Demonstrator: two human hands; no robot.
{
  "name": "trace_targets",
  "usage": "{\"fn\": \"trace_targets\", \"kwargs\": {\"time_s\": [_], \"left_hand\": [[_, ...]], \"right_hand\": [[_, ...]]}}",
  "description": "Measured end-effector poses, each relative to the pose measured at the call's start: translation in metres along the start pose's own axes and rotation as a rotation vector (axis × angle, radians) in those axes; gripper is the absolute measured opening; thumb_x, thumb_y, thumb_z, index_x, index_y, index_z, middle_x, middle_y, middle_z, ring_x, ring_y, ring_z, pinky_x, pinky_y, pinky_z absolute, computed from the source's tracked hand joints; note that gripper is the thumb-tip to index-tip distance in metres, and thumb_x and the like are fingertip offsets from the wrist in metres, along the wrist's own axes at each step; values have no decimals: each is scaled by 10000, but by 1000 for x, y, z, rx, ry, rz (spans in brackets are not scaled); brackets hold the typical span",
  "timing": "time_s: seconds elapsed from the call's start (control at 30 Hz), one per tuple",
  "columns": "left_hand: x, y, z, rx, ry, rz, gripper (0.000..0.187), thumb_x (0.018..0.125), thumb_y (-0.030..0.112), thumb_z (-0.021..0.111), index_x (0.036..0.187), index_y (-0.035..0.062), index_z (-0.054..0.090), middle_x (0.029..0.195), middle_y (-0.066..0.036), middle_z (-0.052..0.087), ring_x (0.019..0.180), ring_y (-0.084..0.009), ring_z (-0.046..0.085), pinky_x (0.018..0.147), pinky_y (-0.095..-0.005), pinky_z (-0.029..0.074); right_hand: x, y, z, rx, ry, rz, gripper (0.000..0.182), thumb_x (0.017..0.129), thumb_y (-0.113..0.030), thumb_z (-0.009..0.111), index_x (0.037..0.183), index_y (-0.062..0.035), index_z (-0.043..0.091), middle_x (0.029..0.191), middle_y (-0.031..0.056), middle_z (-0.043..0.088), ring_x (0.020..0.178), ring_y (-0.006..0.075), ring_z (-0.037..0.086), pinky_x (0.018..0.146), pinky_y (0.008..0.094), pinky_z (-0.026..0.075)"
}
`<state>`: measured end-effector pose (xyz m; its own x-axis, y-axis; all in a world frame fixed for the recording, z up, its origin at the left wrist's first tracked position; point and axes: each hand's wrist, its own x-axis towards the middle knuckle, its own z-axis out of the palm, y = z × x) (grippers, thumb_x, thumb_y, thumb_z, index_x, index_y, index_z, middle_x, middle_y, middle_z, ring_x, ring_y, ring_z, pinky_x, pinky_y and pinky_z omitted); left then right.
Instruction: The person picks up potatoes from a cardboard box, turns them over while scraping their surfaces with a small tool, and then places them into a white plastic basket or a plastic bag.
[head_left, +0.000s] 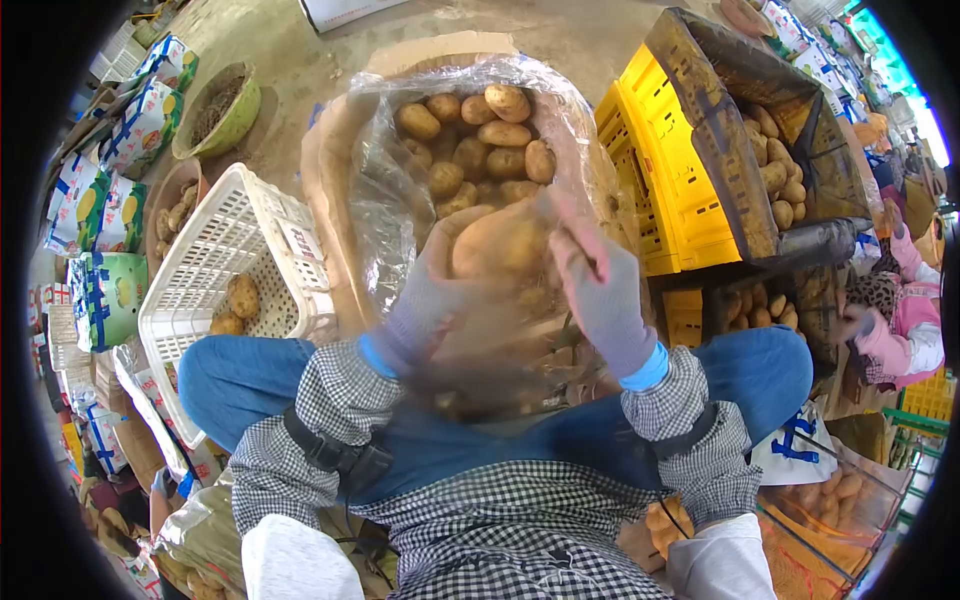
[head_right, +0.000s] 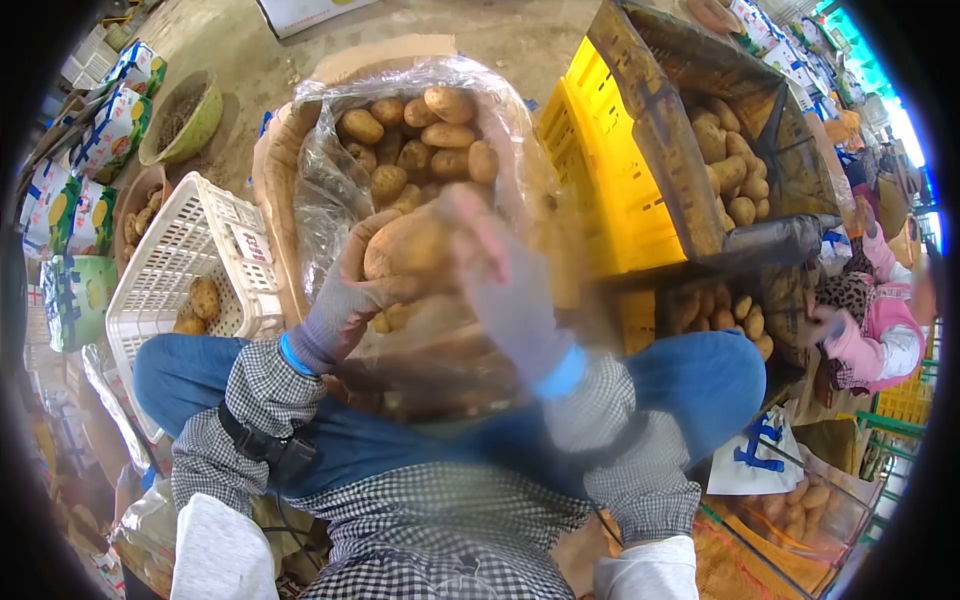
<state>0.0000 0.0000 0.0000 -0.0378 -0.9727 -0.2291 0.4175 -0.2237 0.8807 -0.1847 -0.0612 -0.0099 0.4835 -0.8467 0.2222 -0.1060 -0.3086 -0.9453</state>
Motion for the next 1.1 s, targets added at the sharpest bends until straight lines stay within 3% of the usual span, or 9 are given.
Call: {"fn": "trace_targets", "kwargs": {"time_s": [0.07,0.17,0.23,0.4,0.6,0.63,0.9,1.0,1.1], "left_hand": [[3,-1,1,4,8,35,792,748,54,782,1410,53,347,1372,-85,447,1255,-182,458,1047,-334,415],[6,-11,-6,111,44,146,812,724,13,792,1402,47,347,1349,-90,462,1240,-186,472,1040,-337,426],[3,-12,-2,97,87,161,808,699,-5,802,1376,37,363,1320,-104,471,1221,-189,487,1012,-322,448],[6,-16,2,240,130,269,823,670,0,828,1358,34,377,1302,-115,474,1199,-194,500,1003,-317,453],[6,-16,7,296,147,245,822,661,29,847,1346,32,393,1292,-123,488,1176,-199,520,988,-320,466],[6,-17,8,280,147,243,821,661,31,847,1345,32,394,1286,-122,494,1171,-201,525,987,-320,467],[4,-18,6,284,179,242,816,647,31,848,1338,22,414,1285,-124,501,1175,-205,532,998,-327,471],[2,-19,4,291,163,242,824,646,21,845,1343,14,406,1299,-127,495,1184,-205,528,1002,-328,470],[5,-18,5,206,154,219,833,650,12,842,1352,10,392,1303,-126,491,1186,-205,526,1000,-325,471]], "right_hand": [[2,-18,-1,-234,26,80,413,927,-81,581,1338,-124,566,1241,142,639,858,185,674,722,250,514],[-10,-14,15,-127,-71,-74,389,921,-64,582,1310,-91,583,1231,146,641,937,191,682,764,261,522],[3,-15,8,-27,58,113,390,914,-63,591,1303,-77,584,1220,149,645,1007,191,671,805,265,518],[0,-9,6,-130,125,47,425,931,-13,552,1353,-70,548,761,-53,556,581,4,429,504,183,373],[4,-16,5,-199,129,218,425,899,-63,609,1322,-78,569,1200,134,659,873,154,656,685,245,502],[-1,-7,10,-216,139,57,428,901,-65,608,1327,-82,566,1176,131,670,817,144,644,651,244,494],[2,3,10,-259,128,-31,468,899,-48,580,1362,-100,537,1152,119,675,633,100,563,561,248,464],[-2,-14,1,-219,39,279,445,905,-21,565,1346,-73,544,1197,114,658,737,86,591,620,232,474],[1,-10,5,-141,75,113,369,925,12,545,1292,-7,577,1165,113,668,936,59,589,744,200,486]]}}
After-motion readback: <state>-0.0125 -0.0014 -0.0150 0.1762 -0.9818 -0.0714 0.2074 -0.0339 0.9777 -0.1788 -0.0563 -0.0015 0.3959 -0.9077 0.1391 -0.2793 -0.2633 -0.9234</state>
